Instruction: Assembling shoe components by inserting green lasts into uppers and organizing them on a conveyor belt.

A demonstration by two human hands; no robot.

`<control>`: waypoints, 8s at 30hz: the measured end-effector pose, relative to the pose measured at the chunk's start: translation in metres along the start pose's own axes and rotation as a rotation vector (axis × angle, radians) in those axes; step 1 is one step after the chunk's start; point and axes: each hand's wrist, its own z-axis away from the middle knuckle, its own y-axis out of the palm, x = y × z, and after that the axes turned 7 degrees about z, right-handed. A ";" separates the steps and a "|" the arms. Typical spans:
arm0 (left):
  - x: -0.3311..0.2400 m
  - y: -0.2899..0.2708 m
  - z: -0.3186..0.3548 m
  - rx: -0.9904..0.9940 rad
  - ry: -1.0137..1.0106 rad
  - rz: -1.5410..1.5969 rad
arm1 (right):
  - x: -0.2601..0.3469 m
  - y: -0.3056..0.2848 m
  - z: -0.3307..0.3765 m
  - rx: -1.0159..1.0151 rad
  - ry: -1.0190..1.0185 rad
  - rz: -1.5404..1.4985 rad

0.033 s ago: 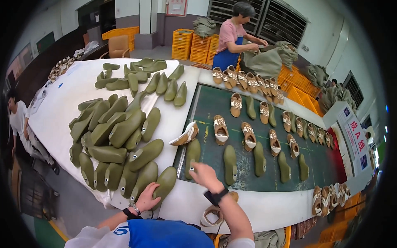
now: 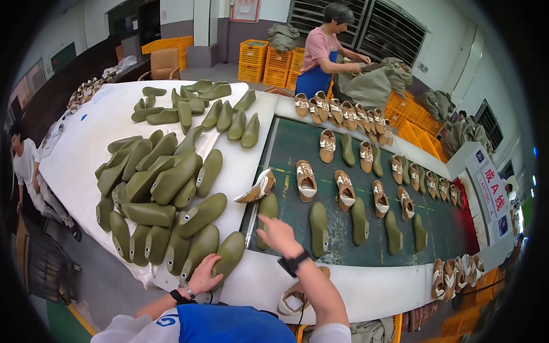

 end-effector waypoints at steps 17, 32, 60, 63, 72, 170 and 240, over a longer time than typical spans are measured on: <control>-0.032 -0.030 -0.017 0.009 0.176 -0.017 | -0.051 -0.075 -0.080 -0.384 0.270 -0.764; -0.148 -0.019 -0.061 0.324 0.190 0.361 | 0.013 -0.094 0.085 -0.289 0.663 -1.250; -0.179 -0.014 -0.076 -0.094 1.018 -0.468 | 0.066 -0.043 0.116 -0.516 0.055 -0.297; -0.182 -0.013 -0.075 -0.062 1.143 -0.649 | 0.067 -0.037 0.113 -0.465 0.068 -0.368; -0.205 -0.013 -0.067 -0.072 1.217 -0.873 | 0.061 -0.020 0.112 -0.617 0.111 -0.561; 0.045 -0.091 0.016 0.134 0.507 -0.371 | 0.114 0.035 0.220 -0.003 0.742 0.299; 0.073 -0.081 0.013 0.029 0.556 -0.274 | -0.021 0.192 -0.081 0.078 0.373 0.055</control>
